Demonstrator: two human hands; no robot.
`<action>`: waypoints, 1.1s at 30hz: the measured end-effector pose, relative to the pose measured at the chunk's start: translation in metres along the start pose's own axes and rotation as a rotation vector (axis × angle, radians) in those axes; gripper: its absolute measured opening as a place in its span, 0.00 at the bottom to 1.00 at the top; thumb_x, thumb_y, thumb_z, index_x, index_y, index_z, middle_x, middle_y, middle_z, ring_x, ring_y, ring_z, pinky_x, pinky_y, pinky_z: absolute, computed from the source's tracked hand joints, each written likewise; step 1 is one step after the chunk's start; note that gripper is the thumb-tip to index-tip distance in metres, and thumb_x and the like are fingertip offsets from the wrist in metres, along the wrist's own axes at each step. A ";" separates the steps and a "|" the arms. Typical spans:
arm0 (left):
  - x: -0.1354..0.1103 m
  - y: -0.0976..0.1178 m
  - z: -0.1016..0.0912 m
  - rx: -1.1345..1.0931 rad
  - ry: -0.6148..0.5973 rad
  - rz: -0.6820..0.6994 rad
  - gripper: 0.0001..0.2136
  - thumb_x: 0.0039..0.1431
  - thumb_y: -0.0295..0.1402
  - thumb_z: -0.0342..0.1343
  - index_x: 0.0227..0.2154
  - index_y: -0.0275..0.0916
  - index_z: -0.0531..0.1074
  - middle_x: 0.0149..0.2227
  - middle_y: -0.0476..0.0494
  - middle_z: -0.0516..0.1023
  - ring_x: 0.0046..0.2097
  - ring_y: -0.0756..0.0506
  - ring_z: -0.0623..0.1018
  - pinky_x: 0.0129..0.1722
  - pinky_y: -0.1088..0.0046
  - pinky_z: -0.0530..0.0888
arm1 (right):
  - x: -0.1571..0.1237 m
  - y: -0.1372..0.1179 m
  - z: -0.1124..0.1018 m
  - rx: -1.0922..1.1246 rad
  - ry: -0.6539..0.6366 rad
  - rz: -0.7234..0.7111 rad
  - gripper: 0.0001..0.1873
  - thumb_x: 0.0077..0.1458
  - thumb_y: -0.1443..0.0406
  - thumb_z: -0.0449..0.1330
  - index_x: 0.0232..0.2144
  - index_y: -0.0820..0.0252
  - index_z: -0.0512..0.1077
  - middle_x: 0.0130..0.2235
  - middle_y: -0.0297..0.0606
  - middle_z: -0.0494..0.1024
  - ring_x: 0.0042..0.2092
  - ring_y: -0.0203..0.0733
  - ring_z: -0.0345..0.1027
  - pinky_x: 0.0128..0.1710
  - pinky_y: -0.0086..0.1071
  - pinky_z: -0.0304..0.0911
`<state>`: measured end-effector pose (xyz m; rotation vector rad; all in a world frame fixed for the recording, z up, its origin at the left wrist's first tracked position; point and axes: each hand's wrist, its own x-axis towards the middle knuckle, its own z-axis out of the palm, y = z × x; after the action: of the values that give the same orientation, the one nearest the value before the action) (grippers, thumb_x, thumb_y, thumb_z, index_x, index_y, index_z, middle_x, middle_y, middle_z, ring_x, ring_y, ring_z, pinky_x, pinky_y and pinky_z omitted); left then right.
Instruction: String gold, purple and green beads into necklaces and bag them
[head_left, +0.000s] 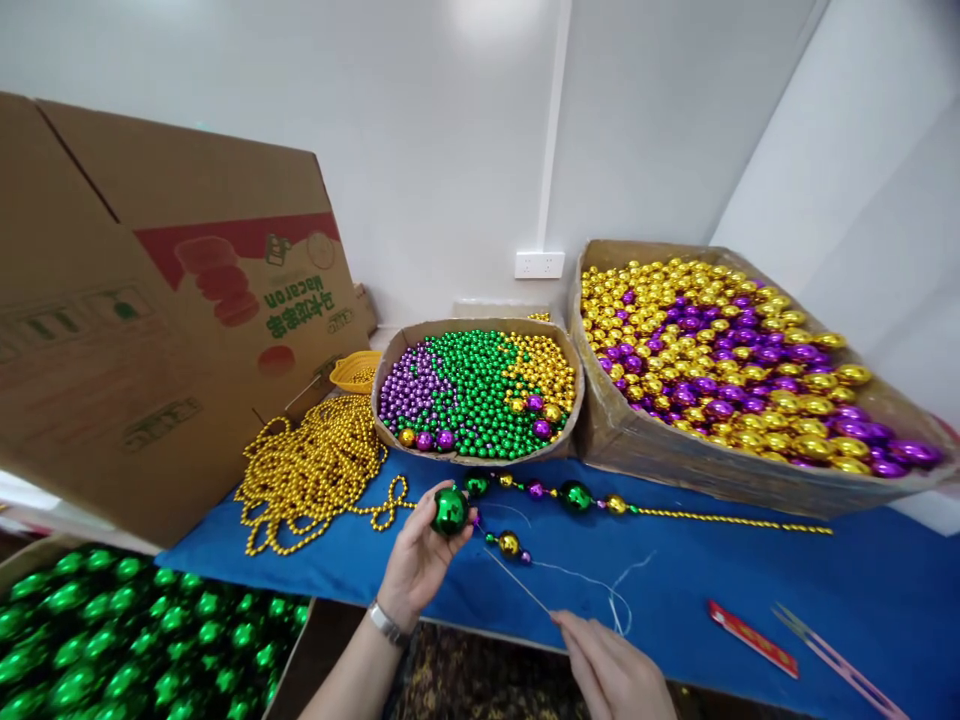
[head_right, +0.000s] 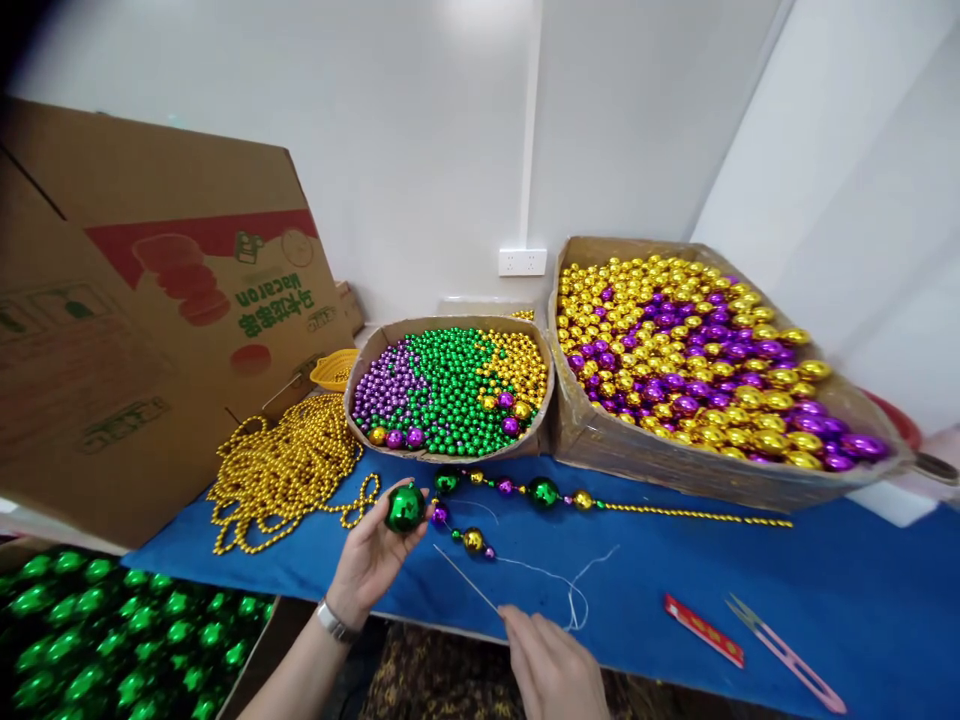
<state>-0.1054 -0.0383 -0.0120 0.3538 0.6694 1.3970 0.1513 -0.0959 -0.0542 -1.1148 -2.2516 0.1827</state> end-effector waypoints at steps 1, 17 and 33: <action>0.000 -0.001 0.001 0.004 -0.010 -0.001 0.13 0.56 0.32 0.55 0.45 0.38 0.68 0.43 0.38 0.76 0.46 0.38 0.76 0.41 0.65 0.74 | 0.000 0.000 0.000 0.002 0.000 0.002 0.18 0.62 0.66 0.44 0.45 0.58 0.71 0.37 0.38 0.80 0.35 0.39 0.76 0.33 0.26 0.71; 0.004 -0.034 0.029 -0.170 0.218 -0.010 0.08 0.54 0.33 0.59 0.33 0.34 0.71 0.37 0.40 0.78 0.43 0.40 0.77 0.44 0.61 0.76 | 0.006 -0.009 -0.001 0.011 0.025 -0.051 0.18 0.63 0.65 0.44 0.43 0.59 0.73 0.35 0.38 0.81 0.33 0.38 0.76 0.30 0.23 0.71; -0.014 -0.052 0.038 0.132 -0.033 0.065 0.16 0.49 0.26 0.62 0.42 0.41 0.68 0.40 0.45 0.72 0.40 0.45 0.75 0.43 0.62 0.72 | 0.010 -0.008 0.009 -0.047 0.114 -0.019 0.20 0.63 0.67 0.42 0.40 0.62 0.74 0.35 0.41 0.81 0.33 0.38 0.77 0.32 0.25 0.71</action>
<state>-0.0415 -0.0546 -0.0104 0.5064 0.7300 1.4088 0.1358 -0.0917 -0.0541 -1.0993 -2.1745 0.0565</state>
